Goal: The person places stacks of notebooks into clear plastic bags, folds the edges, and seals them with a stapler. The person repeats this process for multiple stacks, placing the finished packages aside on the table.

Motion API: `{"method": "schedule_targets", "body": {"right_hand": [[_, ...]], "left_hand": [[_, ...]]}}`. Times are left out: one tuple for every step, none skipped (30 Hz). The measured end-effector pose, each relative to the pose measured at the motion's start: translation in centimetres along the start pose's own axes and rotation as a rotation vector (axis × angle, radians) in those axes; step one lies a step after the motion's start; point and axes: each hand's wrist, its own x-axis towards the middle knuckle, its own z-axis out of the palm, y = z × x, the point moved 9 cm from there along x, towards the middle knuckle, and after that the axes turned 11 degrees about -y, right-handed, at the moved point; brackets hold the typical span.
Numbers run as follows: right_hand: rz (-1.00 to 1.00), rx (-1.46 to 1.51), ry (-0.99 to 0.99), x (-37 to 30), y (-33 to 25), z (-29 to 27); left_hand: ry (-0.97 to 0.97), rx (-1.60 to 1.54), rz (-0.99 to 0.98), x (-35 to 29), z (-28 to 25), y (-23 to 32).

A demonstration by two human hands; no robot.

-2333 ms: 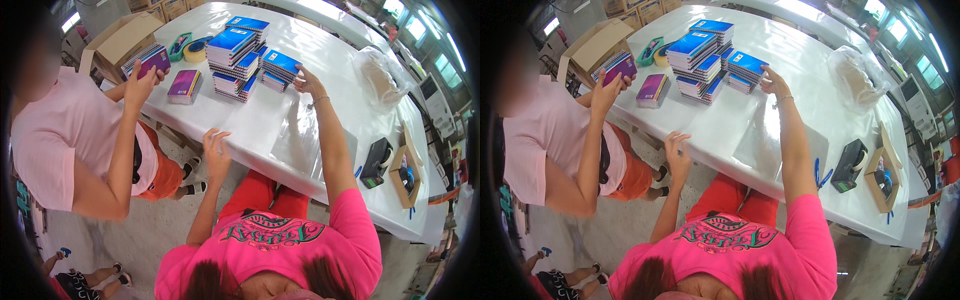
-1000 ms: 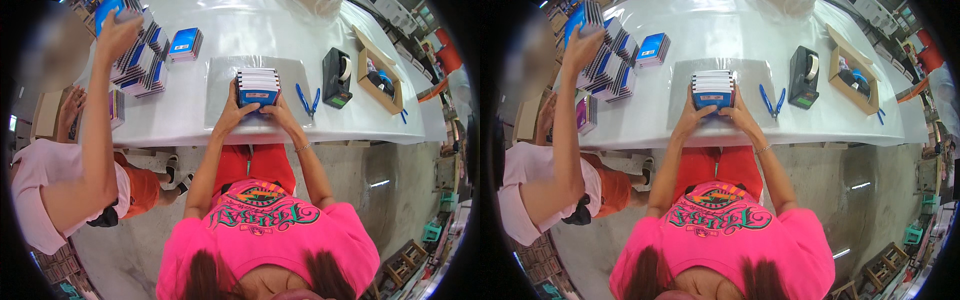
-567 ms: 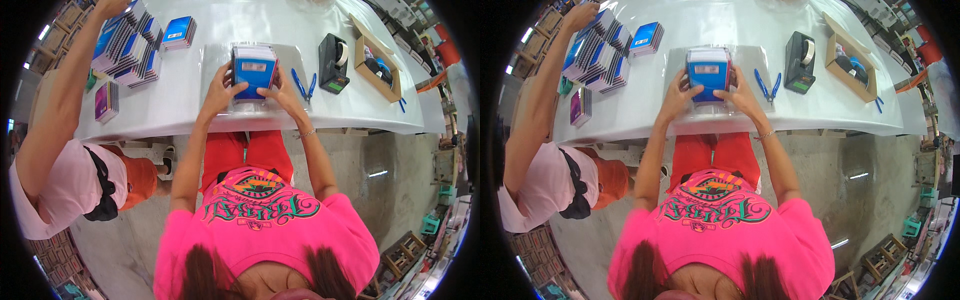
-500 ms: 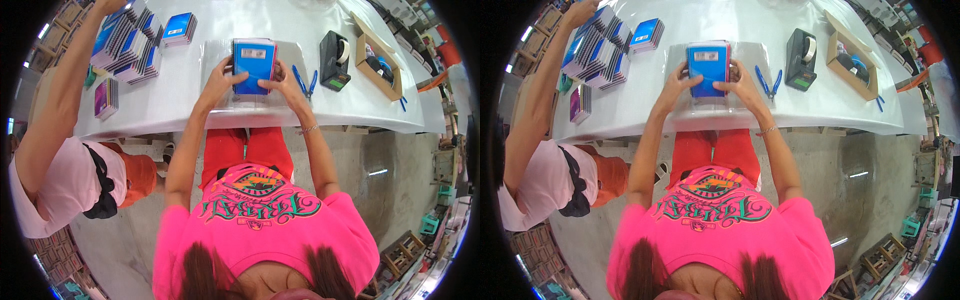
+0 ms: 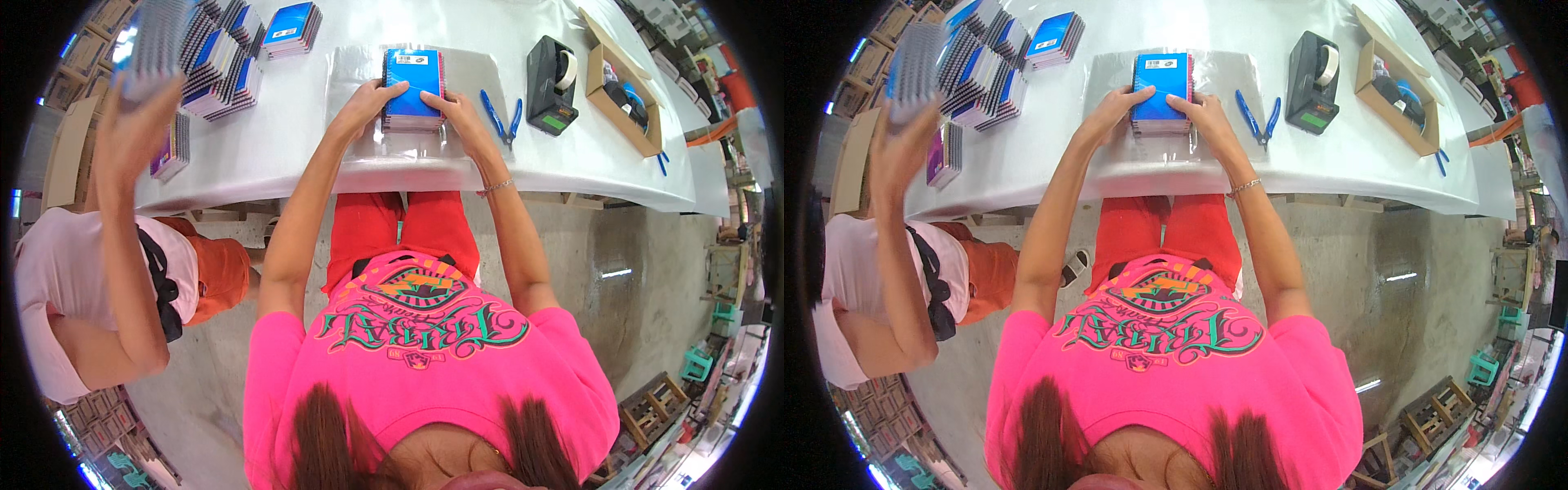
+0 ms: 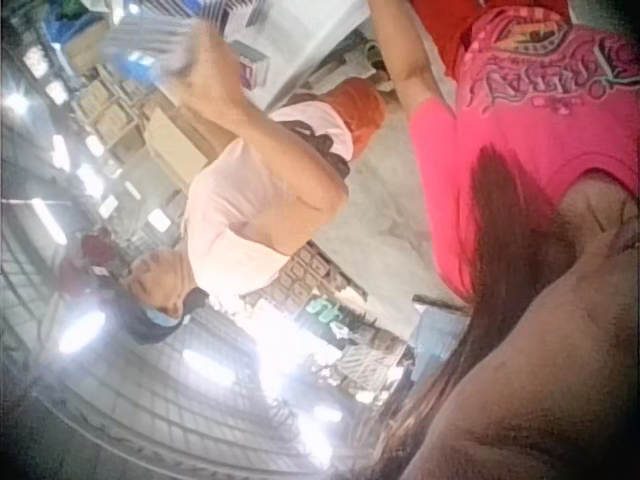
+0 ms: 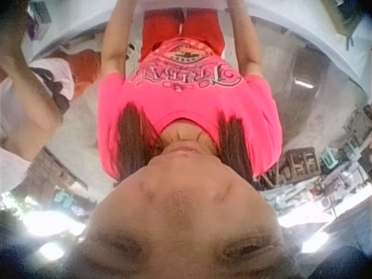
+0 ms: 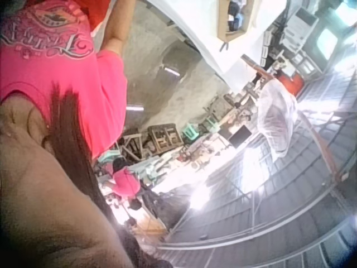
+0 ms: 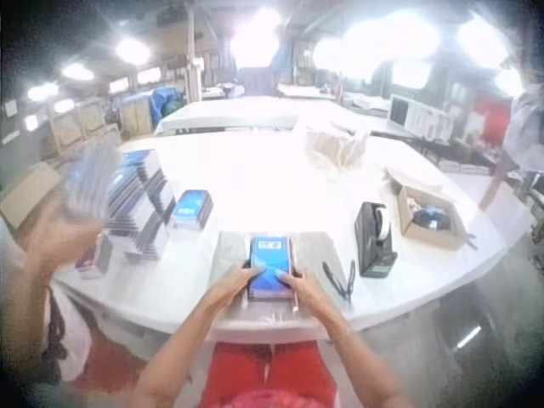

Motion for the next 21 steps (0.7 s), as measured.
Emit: {"method": "schedule_targets", "body": {"right_hand": [[-0.004, 0.018, 0.002, 0.0, 0.2, 0.0], [-0.010, 0.035, 0.006, 0.1, 0.4, -0.1], [-0.016, 0.052, 0.010, 0.2, 0.5, -0.1], [-0.024, 0.104, 0.013, 0.3, 0.7, -0.1], [-0.032, 0.155, 0.015, 0.5, 0.8, -0.1], [-0.040, 0.206, 0.017, 0.6, 0.9, -0.1], [-0.049, 0.213, 0.030, 0.6, 1.0, -0.1], [-0.058, 0.219, 0.044, 0.7, 1.2, -0.1], [-0.068, 0.224, 0.057, 0.8, 1.3, -0.3], [-0.063, 0.202, 0.052, 0.9, 1.4, -0.4], [-0.058, 0.178, 0.042, 0.9, 1.4, -0.3], [-0.054, 0.154, 0.031, 1.0, 1.3, -0.2], [-0.051, 0.108, 0.018, 1.0, 1.2, -0.2], [-0.048, 0.064, 0.010, 0.8, 0.9, -0.3], [-0.045, 0.019, 0.002, 0.7, 0.7, -0.2], [-0.046, 0.004, 0.020, 0.7, 0.7, -0.3], [-0.050, -0.012, 0.031, 0.7, 0.6, -0.2], [-0.054, -0.028, 0.043, 0.7, 0.5, -0.2], [-0.084, -0.085, 0.115, 0.4, 0.1, -0.7], [-0.114, -0.143, 0.183, -0.1, -0.6, -1.1], [-0.140, -0.203, 0.274, -0.7, -1.1, -2.6]], "left_hand": [[0.011, 0.035, -0.014, 0.1, -0.2, -0.1], [0.020, 0.070, -0.026, 0.1, -0.2, -0.1], [0.062, 0.054, 0.001, 0.1, -0.4, 0.1], [0.104, 0.038, 0.028, 0.1, -0.5, 0.2], [0.148, 0.021, 0.056, 0.1, -0.7, 0.3], [0.151, 0.055, 0.038, 0.2, -0.8, 0.2], [0.154, 0.089, 0.020, 0.3, -0.9, 0.1], [0.158, 0.124, 0.004, 0.4, -1.1, 0.3], [0.118, 0.141, -0.040, 0.6, -0.9, 0.1], [0.079, 0.158, -0.084, 0.8, -0.7, -0.1], [0.045, 0.174, -0.127, 0.8, -0.7, -0.4], [0.075, 0.257, -0.118, 1.1, -1.3, -0.4], [0.105, 0.340, -0.108, 1.3, -1.9, -0.5], [0.131, 0.425, -0.099, 1.3, -2.0, -0.1], [0.138, 0.385, -0.091, 1.2, -2.0, -0.2], [0.146, 0.344, -0.083, 1.0, -1.9, -0.3], [0.159, 0.303, -0.073, 0.7, -1.9, -0.2], [0.292, 0.397, -0.054, 0.6, -3.0, -0.2], [0.426, 0.490, -0.035, 0.5, -3.8, -0.4], [0.565, 0.580, -0.017, 0.1, -4.6, -0.2], [0.659, 0.660, 0.169, -1.1, -3.2, 2.5]]}}
